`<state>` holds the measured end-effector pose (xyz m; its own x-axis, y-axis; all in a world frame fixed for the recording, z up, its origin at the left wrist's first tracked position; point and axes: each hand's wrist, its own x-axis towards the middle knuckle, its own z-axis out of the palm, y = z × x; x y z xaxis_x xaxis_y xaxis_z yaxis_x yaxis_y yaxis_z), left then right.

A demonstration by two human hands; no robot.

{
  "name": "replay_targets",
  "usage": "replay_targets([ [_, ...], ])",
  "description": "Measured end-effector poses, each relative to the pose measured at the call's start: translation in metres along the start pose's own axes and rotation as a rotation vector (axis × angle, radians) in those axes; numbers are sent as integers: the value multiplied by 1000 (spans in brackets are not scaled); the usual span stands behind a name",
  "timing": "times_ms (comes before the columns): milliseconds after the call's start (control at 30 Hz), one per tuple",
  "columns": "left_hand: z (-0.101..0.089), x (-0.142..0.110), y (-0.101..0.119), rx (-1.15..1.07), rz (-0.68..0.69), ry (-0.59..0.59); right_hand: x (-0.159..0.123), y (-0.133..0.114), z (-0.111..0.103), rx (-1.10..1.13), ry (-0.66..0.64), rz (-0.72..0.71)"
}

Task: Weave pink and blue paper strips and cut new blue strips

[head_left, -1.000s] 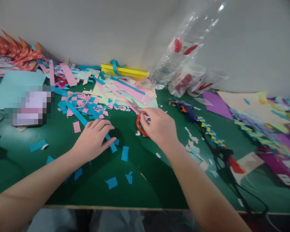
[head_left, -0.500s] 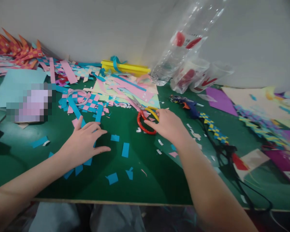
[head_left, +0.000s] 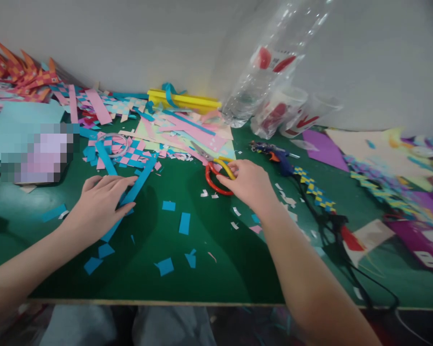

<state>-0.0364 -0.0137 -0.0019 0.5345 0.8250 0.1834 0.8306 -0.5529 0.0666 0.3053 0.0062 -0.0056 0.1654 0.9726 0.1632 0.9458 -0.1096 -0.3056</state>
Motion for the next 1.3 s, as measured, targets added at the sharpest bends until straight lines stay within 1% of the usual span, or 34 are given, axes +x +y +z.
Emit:
replay_targets([
  [100, -3, 1, 0, -24, 9, 7, 3, 5, 3, 75, 22, 9],
  [133, -4, 2, 0, -34, 17, 18, 4, 7, 3, 108, 47, 6],
  [267, -7, 3, -1, -52, 47, 47, 7, 11, 5, 255, 250, -18],
  [333, -7, 2, -3, -41, 66, 52, 9, 12, 5, 396, 300, 6],
  [400, -6, 0, -6, -32, 80, 26, 11, 11, 5, 624, 258, 35],
  [500, -9, -3, -8, -25, 88, 1, 10, 8, 4, 1000, 94, 26],
  [533, -10, -3, -7, -26, 91, 0, 10, 6, 3, 1081, 61, 13],
  [567, -11, -3, -5, -28, 78, -21, 9, 5, 1, 1132, 55, 3],
  [600, -12, -2, -2, -34, 59, 8, 9, 4, 0, 1159, 68, -3],
  [633, -13, 0, 1, -46, 49, -32, 8, 3, -2, 1170, 85, -8],
  [667, -13, 2, 5, -59, 50, 3, 8, 3, -3, 1172, 104, -8],
  [733, -12, 8, 13, -67, 103, 9, 9, 4, -4, 1171, 134, 11],
  [800, -10, 16, 20, -74, 134, -20, 10, 4, -2, 1160, 187, 49],
  [867, -8, 24, 27, -94, 156, -79, 12, 4, 1, 1114, 273, 68],
  [933, -6, 31, 32, -111, 161, -116, 13, 4, 4, 1033, 338, 38],
  [967, -4, 34, 34, -122, 164, -132, 13, 3, 5, 989, 351, 13],
  [1033, 1, 38, 36, -140, 162, -122, 11, 2, 6, 906, 312, -29],
  [1133, 11, 42, 35, -179, 157, -75, 7, 0, 3, 757, 160, -68],
  [1167, 14, 42, 34, -192, 152, -57, 5, -1, 2, 681, 120, -92],
  [1200, 17, 43, 33, -203, 154, -44, 3, -1, 0, 593, 106, -125],
  [1300, 21, 43, 29, -246, 145, -28, -1, 1, -6, 280, 82, -286],
])
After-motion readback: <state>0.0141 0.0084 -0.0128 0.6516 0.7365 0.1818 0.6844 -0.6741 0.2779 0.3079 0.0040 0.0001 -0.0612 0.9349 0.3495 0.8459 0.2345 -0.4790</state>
